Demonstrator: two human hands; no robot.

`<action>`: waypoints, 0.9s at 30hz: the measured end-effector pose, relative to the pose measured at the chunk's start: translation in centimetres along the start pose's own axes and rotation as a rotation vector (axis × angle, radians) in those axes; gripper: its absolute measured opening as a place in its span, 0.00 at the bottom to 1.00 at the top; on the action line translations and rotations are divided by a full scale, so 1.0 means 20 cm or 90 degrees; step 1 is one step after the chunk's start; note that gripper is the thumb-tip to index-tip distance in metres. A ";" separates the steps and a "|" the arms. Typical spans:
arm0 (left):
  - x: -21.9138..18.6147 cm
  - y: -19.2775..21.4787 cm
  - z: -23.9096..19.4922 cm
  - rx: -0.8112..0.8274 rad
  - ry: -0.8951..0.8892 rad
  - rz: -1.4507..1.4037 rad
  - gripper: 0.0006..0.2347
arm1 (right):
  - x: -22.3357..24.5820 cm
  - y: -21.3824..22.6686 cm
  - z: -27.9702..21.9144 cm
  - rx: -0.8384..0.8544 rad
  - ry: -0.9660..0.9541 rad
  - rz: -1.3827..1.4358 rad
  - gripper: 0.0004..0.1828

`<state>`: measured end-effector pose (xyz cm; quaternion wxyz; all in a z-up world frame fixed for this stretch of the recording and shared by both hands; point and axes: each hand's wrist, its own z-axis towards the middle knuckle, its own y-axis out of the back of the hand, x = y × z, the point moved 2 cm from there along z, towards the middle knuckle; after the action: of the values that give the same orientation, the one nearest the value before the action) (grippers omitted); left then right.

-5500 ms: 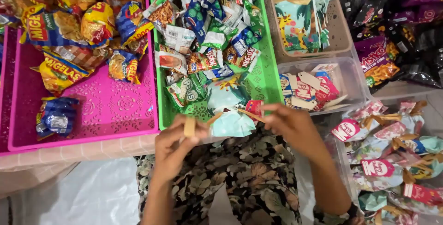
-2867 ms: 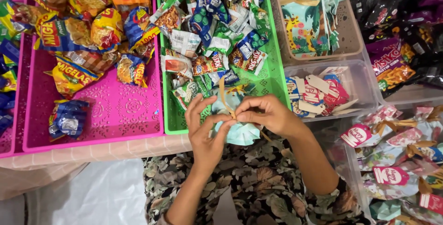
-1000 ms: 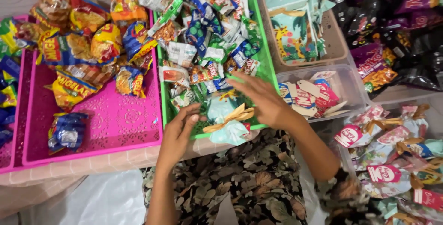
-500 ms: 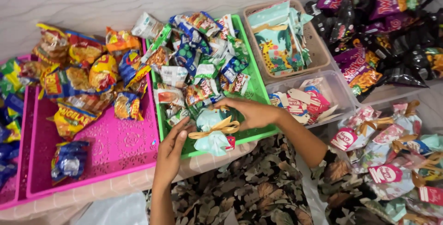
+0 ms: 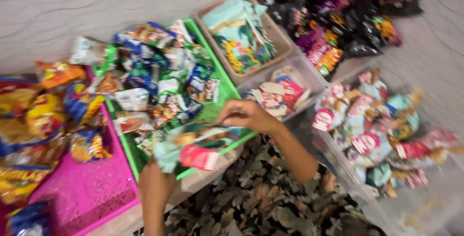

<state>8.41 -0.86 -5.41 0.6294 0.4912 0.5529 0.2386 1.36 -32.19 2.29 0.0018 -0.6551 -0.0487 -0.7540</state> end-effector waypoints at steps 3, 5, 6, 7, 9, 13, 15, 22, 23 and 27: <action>0.07 -0.04 0.00 -0.041 -0.051 0.036 0.09 | 0.05 -0.09 0.06 0.194 -0.004 -0.138 0.54; 0.06 -0.01 -0.01 -0.032 -0.050 0.041 0.08 | 0.00 -0.16 0.12 0.241 -0.078 -0.162 0.56; 0.05 0.01 0.00 -0.039 -0.039 0.043 0.07 | -0.03 -0.19 0.17 0.303 -0.144 -0.189 0.59; 0.05 0.01 0.00 -0.033 -0.052 0.045 0.07 | -0.08 -0.21 0.18 0.289 -0.146 -0.188 0.59; 0.06 0.02 0.01 -0.050 -0.058 0.043 0.08 | -0.18 -0.28 0.23 0.377 -0.083 -0.274 0.71; 0.11 0.02 0.04 -0.078 -0.072 0.043 0.10 | -0.16 -0.30 0.20 0.303 -0.157 -0.252 0.69; 0.14 0.01 0.03 -0.105 -0.070 0.037 0.13 | -0.14 -0.27 0.16 0.233 -0.098 -0.213 0.60; -0.06 0.13 0.00 -0.123 -0.189 0.017 0.10 | 0.09 -0.06 -0.24 0.029 -0.066 0.072 0.58; -0.06 0.14 0.00 -0.107 -0.176 -0.035 0.11 | 0.13 -0.01 -0.33 -0.017 0.010 0.009 0.51; -0.03 0.13 0.00 -0.078 -0.197 -0.140 0.13 | 0.13 0.17 -0.81 -0.208 0.031 -0.023 0.47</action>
<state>8.91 -0.45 -2.84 0.7579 0.4191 0.4845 0.1233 -14.87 -36.67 2.84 -0.1169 -0.6274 0.0629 -0.7673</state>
